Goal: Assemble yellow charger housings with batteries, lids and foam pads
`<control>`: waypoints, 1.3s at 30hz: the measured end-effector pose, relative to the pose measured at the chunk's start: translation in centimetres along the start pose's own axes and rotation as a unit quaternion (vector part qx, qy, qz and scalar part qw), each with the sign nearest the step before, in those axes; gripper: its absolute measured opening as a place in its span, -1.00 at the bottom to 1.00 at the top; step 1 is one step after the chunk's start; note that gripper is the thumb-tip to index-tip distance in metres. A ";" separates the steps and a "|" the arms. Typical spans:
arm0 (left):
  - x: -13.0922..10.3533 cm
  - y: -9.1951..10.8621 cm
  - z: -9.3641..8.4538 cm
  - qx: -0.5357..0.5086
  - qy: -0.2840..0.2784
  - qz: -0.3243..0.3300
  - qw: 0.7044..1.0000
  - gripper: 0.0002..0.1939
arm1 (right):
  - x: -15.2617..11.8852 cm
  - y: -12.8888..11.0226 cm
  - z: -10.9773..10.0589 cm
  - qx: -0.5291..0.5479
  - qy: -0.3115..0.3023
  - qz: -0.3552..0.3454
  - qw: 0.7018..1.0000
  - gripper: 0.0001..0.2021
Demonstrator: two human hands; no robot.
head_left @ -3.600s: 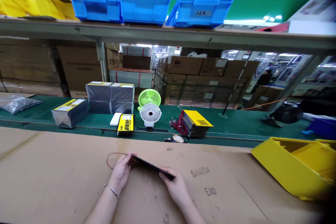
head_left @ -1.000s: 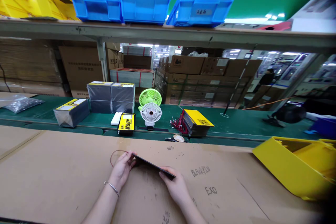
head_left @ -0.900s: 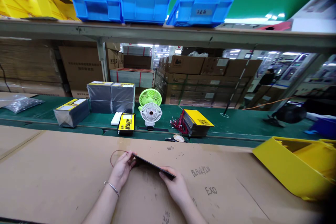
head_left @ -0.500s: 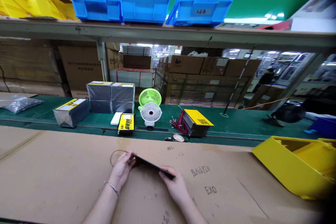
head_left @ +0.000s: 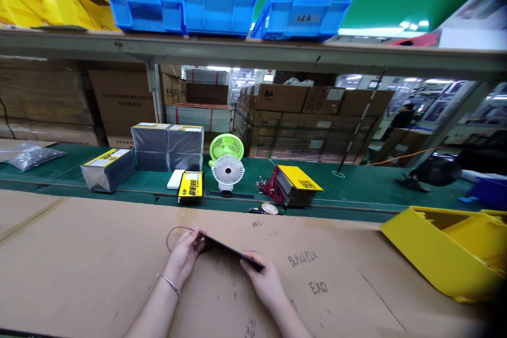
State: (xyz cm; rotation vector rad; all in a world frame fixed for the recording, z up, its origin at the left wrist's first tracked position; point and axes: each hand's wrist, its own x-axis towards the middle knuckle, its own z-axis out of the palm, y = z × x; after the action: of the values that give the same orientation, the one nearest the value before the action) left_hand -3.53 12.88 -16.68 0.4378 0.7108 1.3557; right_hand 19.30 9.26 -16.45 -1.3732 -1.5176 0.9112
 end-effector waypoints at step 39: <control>-0.2 0.1 0.2 0.006 0.006 0.000 1.000 -0.85 | -0.2 -0.7 -0.1 -0.001 0.008 0.002 1.000 -0.75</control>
State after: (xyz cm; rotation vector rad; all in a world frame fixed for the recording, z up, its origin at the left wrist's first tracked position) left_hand -3.53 12.72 -16.42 0.4385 0.7287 1.3555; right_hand 19.13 8.94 -15.78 -1.3817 -1.5039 0.8993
